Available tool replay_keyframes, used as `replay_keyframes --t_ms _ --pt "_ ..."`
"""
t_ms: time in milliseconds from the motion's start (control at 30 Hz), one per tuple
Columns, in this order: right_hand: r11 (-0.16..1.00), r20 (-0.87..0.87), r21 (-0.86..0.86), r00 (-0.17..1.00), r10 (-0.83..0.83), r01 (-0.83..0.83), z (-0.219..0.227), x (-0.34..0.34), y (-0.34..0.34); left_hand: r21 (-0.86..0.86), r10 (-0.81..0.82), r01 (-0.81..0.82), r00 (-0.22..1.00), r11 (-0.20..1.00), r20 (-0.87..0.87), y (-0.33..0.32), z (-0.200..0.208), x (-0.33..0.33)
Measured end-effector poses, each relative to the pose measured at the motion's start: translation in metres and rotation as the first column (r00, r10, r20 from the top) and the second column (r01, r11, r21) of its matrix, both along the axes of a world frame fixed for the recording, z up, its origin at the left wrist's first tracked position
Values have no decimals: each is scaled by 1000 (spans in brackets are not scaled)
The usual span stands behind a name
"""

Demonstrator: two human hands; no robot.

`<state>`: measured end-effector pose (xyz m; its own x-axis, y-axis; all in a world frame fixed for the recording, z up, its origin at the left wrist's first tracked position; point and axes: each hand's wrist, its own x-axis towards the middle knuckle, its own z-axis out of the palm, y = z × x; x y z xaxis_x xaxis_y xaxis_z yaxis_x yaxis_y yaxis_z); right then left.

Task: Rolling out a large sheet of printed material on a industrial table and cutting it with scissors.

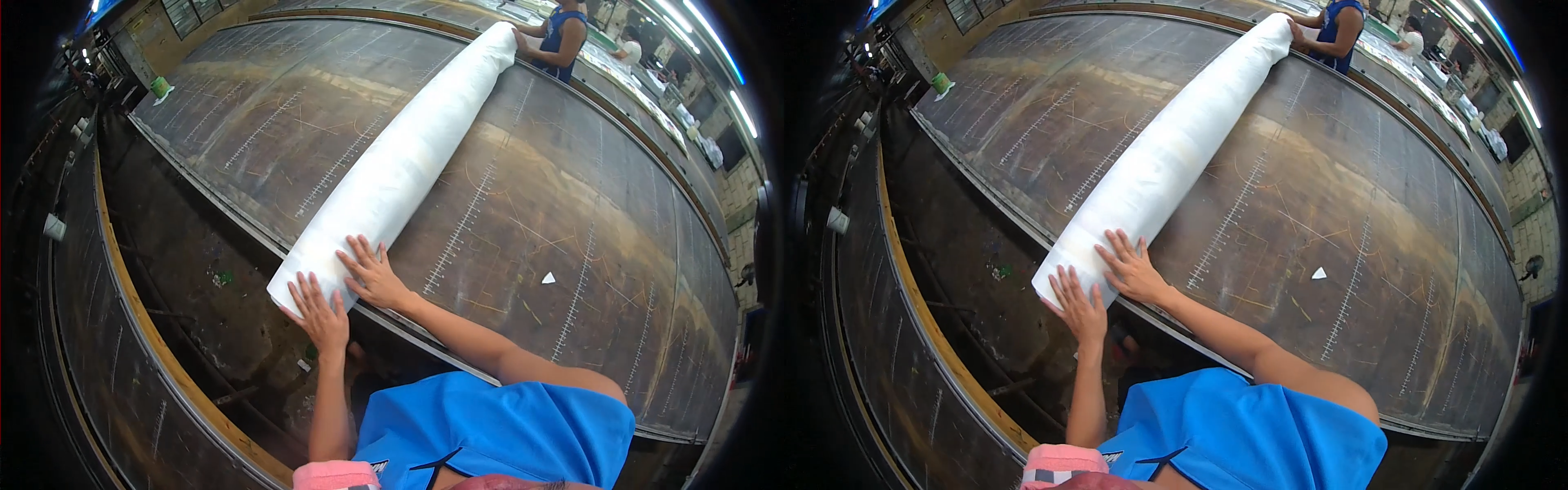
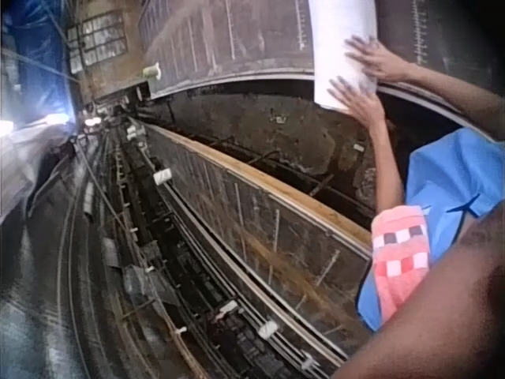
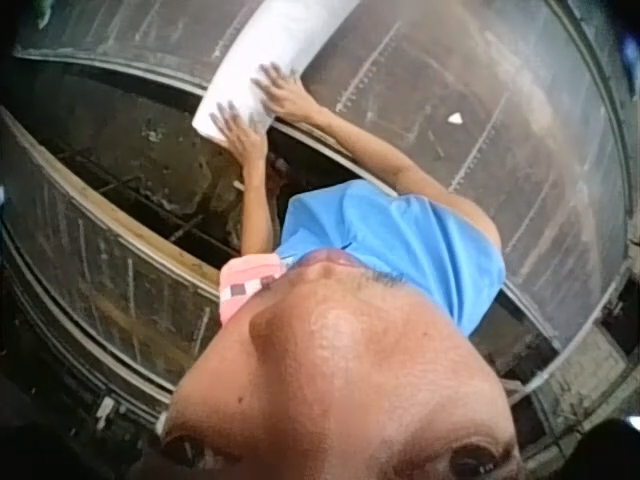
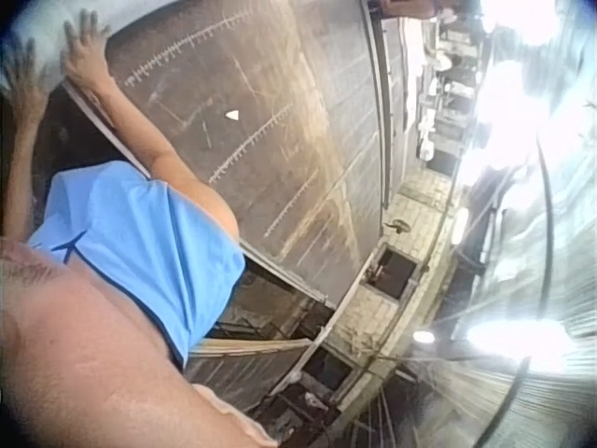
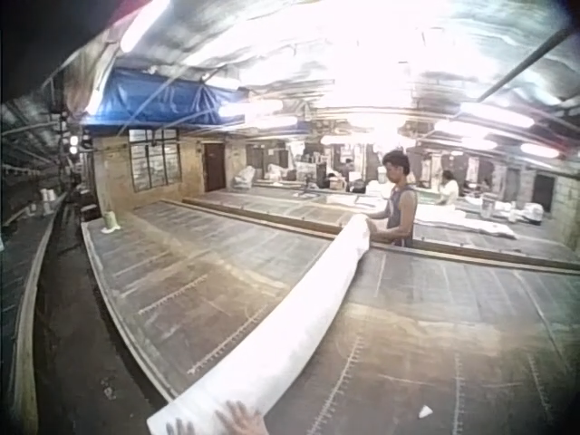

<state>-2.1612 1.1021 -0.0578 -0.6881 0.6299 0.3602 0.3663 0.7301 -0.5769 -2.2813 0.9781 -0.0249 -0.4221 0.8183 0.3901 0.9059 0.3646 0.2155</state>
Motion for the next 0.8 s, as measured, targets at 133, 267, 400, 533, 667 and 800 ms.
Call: replay_keyframes --t_ms 133,267,400,533,667,800 --pt "981 28 196 1000 -4 -1 15 -78 43 13 56 -55 987 998 -152 44 3 -96" --pt "984 24 179 1000 -15 10 29 -160 80 -51 58 -51 989 997 137 94 12 -218" --pt "980 4 194 999 -37 36 29 -217 95 -220 -34 162 871 962 490 132 7 -330" --pt "969 -13 234 997 -71 72 26 -261 106 -117 -130 343 617 932 776 149 -11 -400" --pt "972 -6 220 997 -82 81 32 -300 118 -26 -217 409 537 912 815 164 2 -428" --pt "964 -19 253 996 -84 86 38 -325 128 130 -458 466 714 875 529 170 28 -420"
